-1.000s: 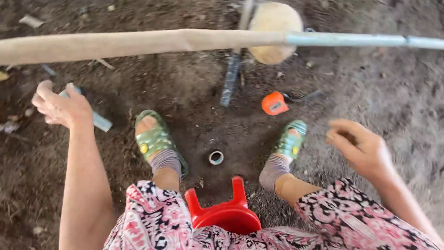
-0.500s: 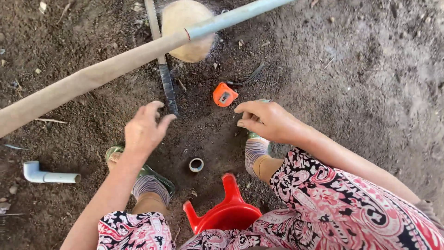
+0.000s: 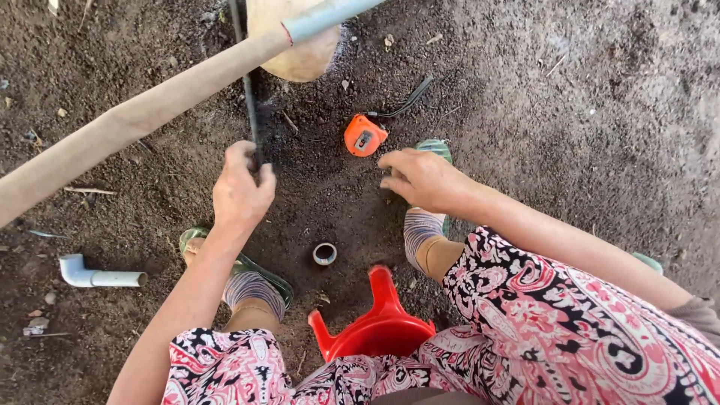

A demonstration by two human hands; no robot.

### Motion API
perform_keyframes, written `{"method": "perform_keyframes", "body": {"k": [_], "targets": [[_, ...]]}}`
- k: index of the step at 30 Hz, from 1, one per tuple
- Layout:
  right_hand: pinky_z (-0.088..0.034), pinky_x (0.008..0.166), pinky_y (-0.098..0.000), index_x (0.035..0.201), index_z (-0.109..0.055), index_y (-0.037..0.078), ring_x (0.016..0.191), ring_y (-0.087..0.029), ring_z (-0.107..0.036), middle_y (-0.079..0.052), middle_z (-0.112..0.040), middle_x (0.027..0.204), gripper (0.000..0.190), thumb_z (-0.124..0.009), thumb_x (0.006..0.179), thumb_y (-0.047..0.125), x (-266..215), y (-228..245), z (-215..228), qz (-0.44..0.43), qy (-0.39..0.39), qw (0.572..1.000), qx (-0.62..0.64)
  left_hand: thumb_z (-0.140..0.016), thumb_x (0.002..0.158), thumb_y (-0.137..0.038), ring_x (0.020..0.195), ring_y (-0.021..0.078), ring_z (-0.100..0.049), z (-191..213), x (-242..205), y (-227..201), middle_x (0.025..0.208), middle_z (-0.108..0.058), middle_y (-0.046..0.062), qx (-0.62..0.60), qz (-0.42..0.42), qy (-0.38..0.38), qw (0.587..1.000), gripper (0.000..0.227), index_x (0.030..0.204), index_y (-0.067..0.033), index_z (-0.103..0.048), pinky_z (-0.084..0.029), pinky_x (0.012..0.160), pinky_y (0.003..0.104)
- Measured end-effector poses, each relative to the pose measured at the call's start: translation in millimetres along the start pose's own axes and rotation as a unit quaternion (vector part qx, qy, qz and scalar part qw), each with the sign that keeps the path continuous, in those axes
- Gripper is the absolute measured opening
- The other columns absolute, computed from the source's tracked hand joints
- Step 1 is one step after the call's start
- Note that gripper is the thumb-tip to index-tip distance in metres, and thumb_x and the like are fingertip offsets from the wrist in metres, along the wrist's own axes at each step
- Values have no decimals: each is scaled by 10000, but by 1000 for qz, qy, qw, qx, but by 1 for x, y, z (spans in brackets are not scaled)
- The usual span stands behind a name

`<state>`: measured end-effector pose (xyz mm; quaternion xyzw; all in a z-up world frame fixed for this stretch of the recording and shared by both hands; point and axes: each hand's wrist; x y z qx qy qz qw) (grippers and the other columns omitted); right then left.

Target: The person is measuring, cutting, and connecting PVC pipes in an outdoor work area.

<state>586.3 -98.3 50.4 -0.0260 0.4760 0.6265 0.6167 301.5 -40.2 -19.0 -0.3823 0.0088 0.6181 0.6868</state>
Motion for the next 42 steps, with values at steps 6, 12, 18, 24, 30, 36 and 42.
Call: {"method": "perform_keyframes", "body": {"k": [6, 12, 18, 24, 30, 36, 42], "targets": [[-550, 553, -376, 1371, -396, 105, 654, -302, -641, -135, -558, 845, 621, -693, 836, 211, 33, -31, -15, 129, -189, 950, -213, -464, 904, -90, 681, 222, -634, -2, -8, 7, 976, -603, 237, -268, 29, -6, 963, 448, 1309, 73, -362, -534, 613, 351], [-532, 582, -346, 1407, -342, 173, 724, -272, -631, -159, -527, 952, 830, -797, 728, 316, 54, -32, -25, 114, -214, 905, -350, -558, 913, -122, 639, 176, -628, -9, -18, 9, 909, -655, 195, -286, 76, 8, 955, 386, 1227, 77, -457, -525, 559, 265], [-526, 615, -357, 1389, -351, 130, 751, -288, -623, -182, -509, 985, 726, -744, 786, 221, 61, -48, -26, 130, -210, 913, -325, -594, 905, -122, 662, 192, -632, -31, -30, 19, 916, -644, 203, -249, 30, 24, 968, 321, 1182, 26, -531, -516, 570, 288], [-531, 609, -341, 1406, -314, 126, 723, -289, -614, -164, -477, 965, 651, -654, 851, 147, 58, -32, -10, 130, -245, 937, -211, -691, 781, -319, 803, 201, -691, -66, -54, 30, 894, -681, 56, 56, -222, 107, 968, 342, 1093, -192, -631, -562, 681, 335], [-464, 494, -392, 1245, -379, 67, 743, -315, -521, -155, -432, 1031, 562, -719, 798, 90, 47, -23, 6, 144, -298, 928, -171, -678, 793, -357, 513, 301, -561, -102, -53, 61, 851, -517, 81, 174, -335, 258, 889, 477, 1183, -188, -461, -470, 427, 430], [-465, 571, -431, 1269, -424, -29, 807, -377, -532, -206, -418, 1146, 424, -659, 917, -15, 38, -35, -9, 254, -308, 906, -139, -622, 859, -359, 495, 351, -560, -119, -51, 80, 764, -488, 99, 197, -337, 237, 890, 364, 1084, -123, -458, -434, 375, 466], [-517, 563, -498, 1241, -498, 12, 825, -406, -584, -186, -457, 1123, 374, -659, 904, 34, 29, -33, -22, 213, -240, 940, -115, -648, 850, -356, 412, 258, -505, -104, -48, 55, 815, -448, 81, 186, -383, 256, 868, 455, 1217, -217, -417, -416, 337, 396]]}}
Point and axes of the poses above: each hand's wrist, its own x-axis towards the middle knuckle, its own z-axis out of the back of the hand, y = z × x
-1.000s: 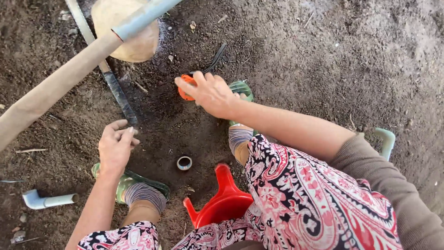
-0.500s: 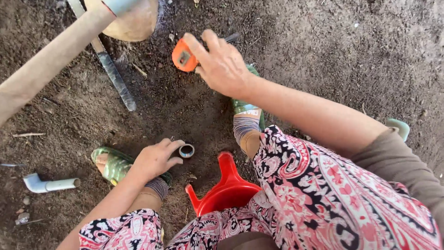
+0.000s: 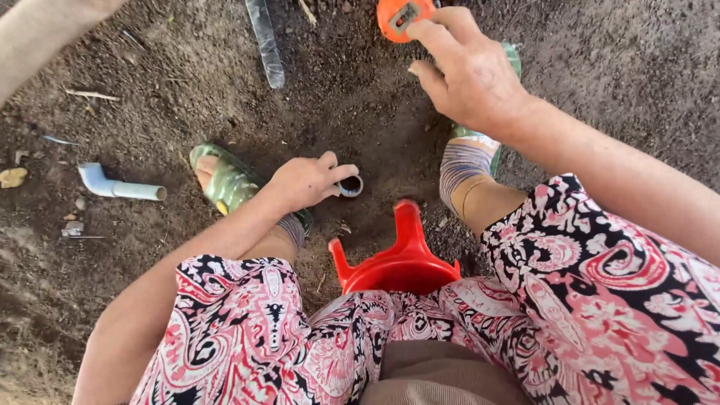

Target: The person is measuring, cutting, and connecting PVC pipes in an outdoor work area.

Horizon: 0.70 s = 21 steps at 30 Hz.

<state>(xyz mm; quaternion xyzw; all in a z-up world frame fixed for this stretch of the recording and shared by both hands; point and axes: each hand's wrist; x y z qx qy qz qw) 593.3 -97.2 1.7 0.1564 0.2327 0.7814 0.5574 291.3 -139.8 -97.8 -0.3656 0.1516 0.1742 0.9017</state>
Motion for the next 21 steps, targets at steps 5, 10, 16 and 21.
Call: {"method": "perform_keyframes", "body": {"k": [5, 10, 16, 21], "targets": [[-506, 470, -424, 1195, -555, -41, 793, -348, -585, -186, -493, 1070, 300, -650, 920, 32, -4, 1, -7, 44, 31, 999, 10, -541, 752, 30, 393, 242, -447, -22, 1, 8, 729, -419, 71, 29, -62, 73, 995, 227, 935, -102, -520, -364, 318, 411], [-507, 533, -404, 1161, -565, 18, 762, -318, -603, -150, -540, 971, 285, -647, 895, 80, -6, -2, -10, 26, 46, 999, 9, -646, 849, -203, 540, 238, -486, -7, 2, 7, 828, -442, 42, -82, 6, -83, 993, 139, 978, -165, -611, -425, 453, 374], [-514, 592, -369, 1060, -611, 23, 687, -272, -615, -117, -585, 839, 206, -643, 860, 63, 12, 11, 8, -19, -24, 988, 149, -763, 791, -229, 940, 211, -551, 82, 11, -3, 987, -525, 42, -162, 81, -353, 918, 205, 959, -144, -680, -479, 777, 337], [-545, 650, -421, 1046, -634, 53, 760, -342, -658, -139, -621, 834, 232, -657, 816, 78, 11, 11, 9, -34, -74, 984, 159, -764, 804, -168, 1052, 276, -582, 121, 12, -21, 1183, -518, 116, -170, 65, -457, 871, 170, 913, -112, -646, -510, 853, 371]]}}
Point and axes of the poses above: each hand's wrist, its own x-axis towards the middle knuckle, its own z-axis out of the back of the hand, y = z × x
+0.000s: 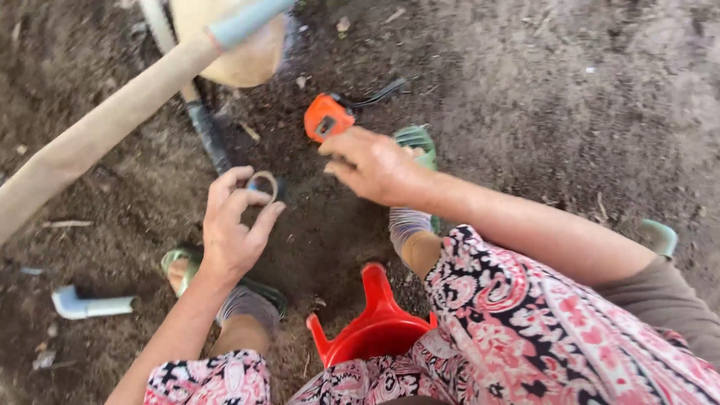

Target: The person is measuring, cutting, and connecting PVC pipes in an outdoor work area.

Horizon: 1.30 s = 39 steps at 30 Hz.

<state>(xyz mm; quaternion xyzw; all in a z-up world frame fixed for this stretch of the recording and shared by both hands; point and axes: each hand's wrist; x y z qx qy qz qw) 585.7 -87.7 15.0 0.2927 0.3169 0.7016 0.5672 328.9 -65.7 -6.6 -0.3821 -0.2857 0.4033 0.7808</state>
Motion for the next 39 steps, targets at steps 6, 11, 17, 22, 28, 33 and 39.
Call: {"method": "perform_keyframes", "body": {"k": [6, 11, 17, 22, 28, 33, 39], "targets": [[-545, 675, -434, 1089, -594, 142, 798, -314, -653, -91, -605, 865, 252, -626, 864, 251, -15, -2, -8, -59, 85, 995, -11, -757, 792, -145, 977, 321, -615, -20, -23, 0, 1166, -573, 172, -41, 118, 82, 989, 191, 878, -32, -630, -553, 715, 332], [-538, 718, -488, 1280, -488, 137, 853, -320, -640, -137, -568, 978, 469, -636, 879, 329, -5, 20, 5, -70, 182, 976, 101, -754, 807, -93, 982, 354, -614, -13, -8, -8, 1198, -530, 215, -108, 164, 40, 980, 211, 926, 31, -630, -542, 708, 334], [-581, 687, -409, 1270, -515, 72, 874, -332, -662, -197, -611, 1001, 487, -687, 842, 226, 7, 43, 8, -95, 138, 968, 186, -770, 803, -171, 1072, 307, -578, -7, 26, -32, 1170, -571, 116, -48, 51, 10, 997, 174, 862, -108, -619, -483, 861, 397], [-578, 715, -377, 1224, -580, 93, 899, -271, -670, -139, -634, 986, 387, -653, 845, 125, 12, 57, 18, -176, 143, 955, 191, -785, 767, -222, 992, 262, -620, -16, 19, -30, 1148, -589, 113, -137, 98, -43, 985, 191, 858, -117, -653, -523, 787, 331], [-573, 733, -372, 1294, -501, 13, 934, -266, -649, -194, -607, 1032, 458, -628, 866, 114, 14, 61, 16, -248, 138, 937, 203, -783, 773, -218, 976, 223, -624, -8, 15, -32, 1176, -557, 119, -222, 135, -26, 965, 199, 881, -95, -669, -530, 762, 287], [-565, 746, -328, 1373, -419, 36, 899, -194, -620, -165, -585, 1002, 540, -613, 872, 87, 15, 53, 10, -276, 136, 915, 260, -764, 793, -170, 1041, 243, -614, 3, 17, -38, 1187, -544, 123, -247, 131, -22, 960, 169, 898, -83, -665, -509, 825, 316], [-565, 681, -291, 1166, -596, -6, 827, -156, -605, -144, -594, 911, 316, -641, 874, 103, 18, 58, 12, -277, 101, 919, 262, -761, 797, -170, 1048, 260, -612, 4, 16, -39, 1177, -547, 128, -243, 114, -17, 963, 164, 902, -84, -670, -505, 852, 337]]}}
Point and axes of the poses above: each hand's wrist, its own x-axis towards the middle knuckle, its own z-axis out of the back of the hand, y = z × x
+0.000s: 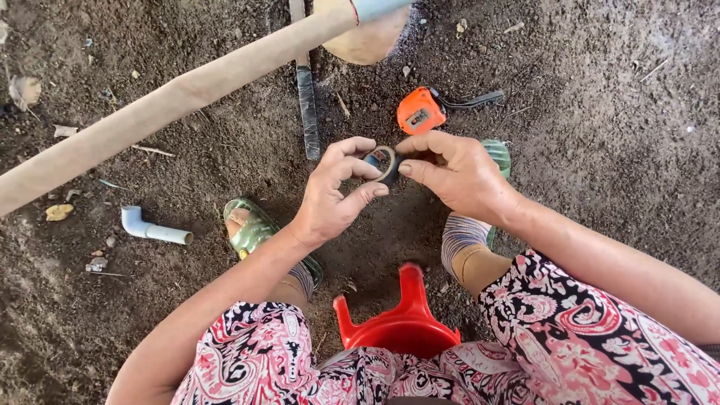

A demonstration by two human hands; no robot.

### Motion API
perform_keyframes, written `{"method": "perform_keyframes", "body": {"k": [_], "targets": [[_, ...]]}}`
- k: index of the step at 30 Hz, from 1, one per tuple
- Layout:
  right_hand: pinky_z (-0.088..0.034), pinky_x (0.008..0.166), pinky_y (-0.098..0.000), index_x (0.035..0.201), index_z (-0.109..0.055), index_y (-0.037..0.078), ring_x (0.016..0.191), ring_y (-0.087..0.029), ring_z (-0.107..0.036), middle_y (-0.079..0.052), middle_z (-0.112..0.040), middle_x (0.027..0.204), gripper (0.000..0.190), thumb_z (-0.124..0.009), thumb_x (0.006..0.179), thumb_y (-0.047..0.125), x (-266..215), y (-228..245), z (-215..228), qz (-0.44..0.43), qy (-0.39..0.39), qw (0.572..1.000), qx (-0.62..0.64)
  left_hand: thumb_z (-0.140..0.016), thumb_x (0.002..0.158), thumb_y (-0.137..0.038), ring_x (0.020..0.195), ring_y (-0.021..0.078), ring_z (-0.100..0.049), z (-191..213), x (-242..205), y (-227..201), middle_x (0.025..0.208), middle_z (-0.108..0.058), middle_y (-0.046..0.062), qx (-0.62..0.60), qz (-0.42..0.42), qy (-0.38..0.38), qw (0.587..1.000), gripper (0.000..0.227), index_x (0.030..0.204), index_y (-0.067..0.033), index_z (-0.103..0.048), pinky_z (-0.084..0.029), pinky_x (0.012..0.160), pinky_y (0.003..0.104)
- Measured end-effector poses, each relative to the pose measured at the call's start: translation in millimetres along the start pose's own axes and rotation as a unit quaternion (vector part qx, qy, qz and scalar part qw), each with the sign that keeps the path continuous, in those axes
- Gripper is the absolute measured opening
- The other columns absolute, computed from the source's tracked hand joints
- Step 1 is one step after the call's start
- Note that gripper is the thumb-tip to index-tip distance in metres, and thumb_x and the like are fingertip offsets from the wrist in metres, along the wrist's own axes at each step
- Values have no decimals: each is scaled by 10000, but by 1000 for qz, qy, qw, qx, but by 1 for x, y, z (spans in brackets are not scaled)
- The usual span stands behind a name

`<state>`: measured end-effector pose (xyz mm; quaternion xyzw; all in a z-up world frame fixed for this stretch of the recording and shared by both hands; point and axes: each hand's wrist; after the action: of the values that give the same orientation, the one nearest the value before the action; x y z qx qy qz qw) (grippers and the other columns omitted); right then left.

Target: The person is measuring, cutting, and connecting PVC pipes in an outdoor work area.

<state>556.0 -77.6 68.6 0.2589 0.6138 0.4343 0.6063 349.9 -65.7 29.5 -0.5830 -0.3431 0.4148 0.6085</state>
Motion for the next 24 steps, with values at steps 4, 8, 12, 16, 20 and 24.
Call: {"method": "perform_keyframes", "body": {"k": [4, 8, 12, 16, 20, 24], "targets": [[-541, 631, -321, 1043, -660, 26, 785, -183, -636, -147, -632, 850, 177, -631, 892, 114, -3, -1, -1, -3, -24, 998, -51, -807, 742, -208, 1023, 280, -626, -4, -1, 8, 1156, -556, 136, 24, -20, -2, 1000, 248, 901, -77, -670, -521, 853, 354], [-513, 676, -327, 995, -697, 106, 781, -150, -636, -98, -667, 806, 160, -654, 852, 163, -1, -3, -4, -43, -43, 988, -144, -760, 696, -492, 988, 220, -606, -6, 6, 19, 1057, -596, 35, 178, -205, -26, 962, 561, 1104, -153, -575, -461, 903, 365], [-526, 652, -333, 955, -679, 22, 712, -178, -634, -139, -650, 728, 124, -647, 856, 88, -3, 1, -17, -73, -49, 995, -48, -804, 711, -329, 974, 232, -623, -3, 2, 2, 980, -645, 68, 249, -70, 62, 964, 557, 1158, -145, -525, -345, 948, 412], [-538, 604, -340, 941, -652, -42, 660, -189, -613, -142, -604, 683, 130, -649, 862, 62, -4, 0, -20, -88, -60, 993, 42, -737, 789, -279, 894, 203, -640, -8, 4, 26, 935, -631, 46, 223, -121, 38, 966, 414, 1118, -158, -517, -359, 925, 365], [-546, 570, -351, 907, -616, -46, 638, -194, -614, -141, -582, 673, 101, -640, 863, 41, 1, -16, -24, -106, -65, 982, 141, -682, 842, -256, 878, 193, -655, 5, 6, 12, 913, -632, 44, 202, -102, 55, 973, 306, 1106, -166, -557, -421, 890, 353], [-444, 496, -206, 897, -631, -22, 582, -164, -613, -131, -596, 627, 138, -628, 894, 116, -2, 3, -26, -73, -63, 991, 89, -739, 785, -266, 911, 239, -666, 8, 5, 17, 913, -640, 71, 44, -24, 43, 998, 315, 1046, -158, -601, -501, 850, 370]]}}
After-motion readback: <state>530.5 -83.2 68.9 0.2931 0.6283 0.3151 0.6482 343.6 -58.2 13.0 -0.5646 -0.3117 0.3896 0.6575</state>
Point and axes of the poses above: each hand's wrist, its own x-axis towards the middle knuckle, its own z-axis out of the back of the hand, y = z × x
